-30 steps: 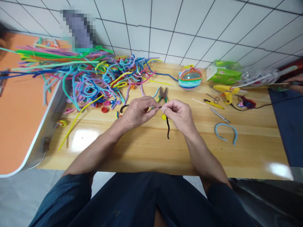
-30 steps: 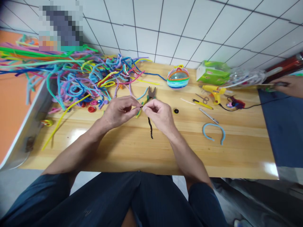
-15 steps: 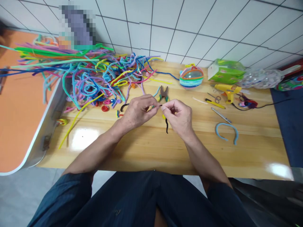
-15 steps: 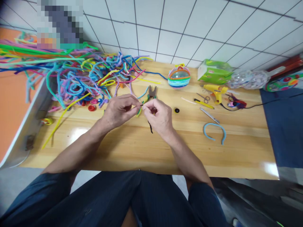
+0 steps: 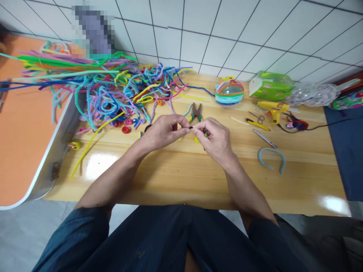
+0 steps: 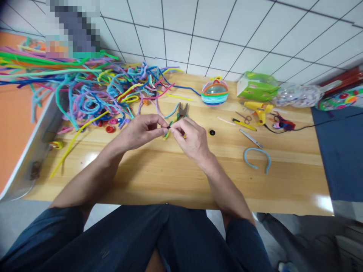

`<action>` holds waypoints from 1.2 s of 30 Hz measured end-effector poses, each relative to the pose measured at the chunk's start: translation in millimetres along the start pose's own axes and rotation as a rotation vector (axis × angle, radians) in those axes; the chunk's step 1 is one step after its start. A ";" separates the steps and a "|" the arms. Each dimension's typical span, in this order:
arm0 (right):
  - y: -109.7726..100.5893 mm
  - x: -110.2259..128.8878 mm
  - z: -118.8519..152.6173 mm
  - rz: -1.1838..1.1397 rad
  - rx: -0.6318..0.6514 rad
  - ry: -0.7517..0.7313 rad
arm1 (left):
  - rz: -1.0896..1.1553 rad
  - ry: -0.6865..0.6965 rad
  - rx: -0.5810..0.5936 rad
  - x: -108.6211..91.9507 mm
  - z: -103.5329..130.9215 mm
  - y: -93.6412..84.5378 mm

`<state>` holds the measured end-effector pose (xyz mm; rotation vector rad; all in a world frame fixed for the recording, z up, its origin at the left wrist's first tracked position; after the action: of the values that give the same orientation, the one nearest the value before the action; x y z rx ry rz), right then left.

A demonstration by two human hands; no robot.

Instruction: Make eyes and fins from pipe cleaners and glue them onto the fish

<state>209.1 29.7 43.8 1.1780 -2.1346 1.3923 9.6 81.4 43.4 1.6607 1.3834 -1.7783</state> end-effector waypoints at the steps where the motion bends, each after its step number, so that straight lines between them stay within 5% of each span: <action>1: -0.4 -1.0 -0.1 0.010 0.015 -0.029 | 0.038 -0.028 0.023 1.5 -0.2 -1.4; 7: 1.0 -1.0 0.9 0.002 0.033 -0.065 | 0.294 -0.114 0.048 10.5 -3.9 1.4; 18: 14.2 5.4 7.6 -0.086 -0.153 0.142 | 0.850 -0.333 -0.315 9.3 -1.9 44.8; 22: 12.4 -0.1 7.2 -0.118 -0.136 0.222 | 0.761 -0.303 -0.211 8.4 -3.6 35.9; 29: 0.3 -2.8 1.4 0.056 0.022 0.035 | 0.275 -0.165 -0.051 9.0 -4.4 0.9; 36: 5.2 3.0 4.4 -0.068 -0.047 0.176 | 0.424 -0.175 -0.188 7.8 -2.7 22.5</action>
<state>203.9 25.5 40.7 1.0593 -1.9769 1.3553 26.8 75.8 27.7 1.5202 0.9974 -1.4631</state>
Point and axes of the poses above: each hand's wrist, its own z-axis away from the middle knuckle, its own y-axis out of the palm, x = y × z, the point moved 2 cm from there along -z, towards the middle knuckle, and after that the axes turned 1 degree about -z, right-handed, at the moved point
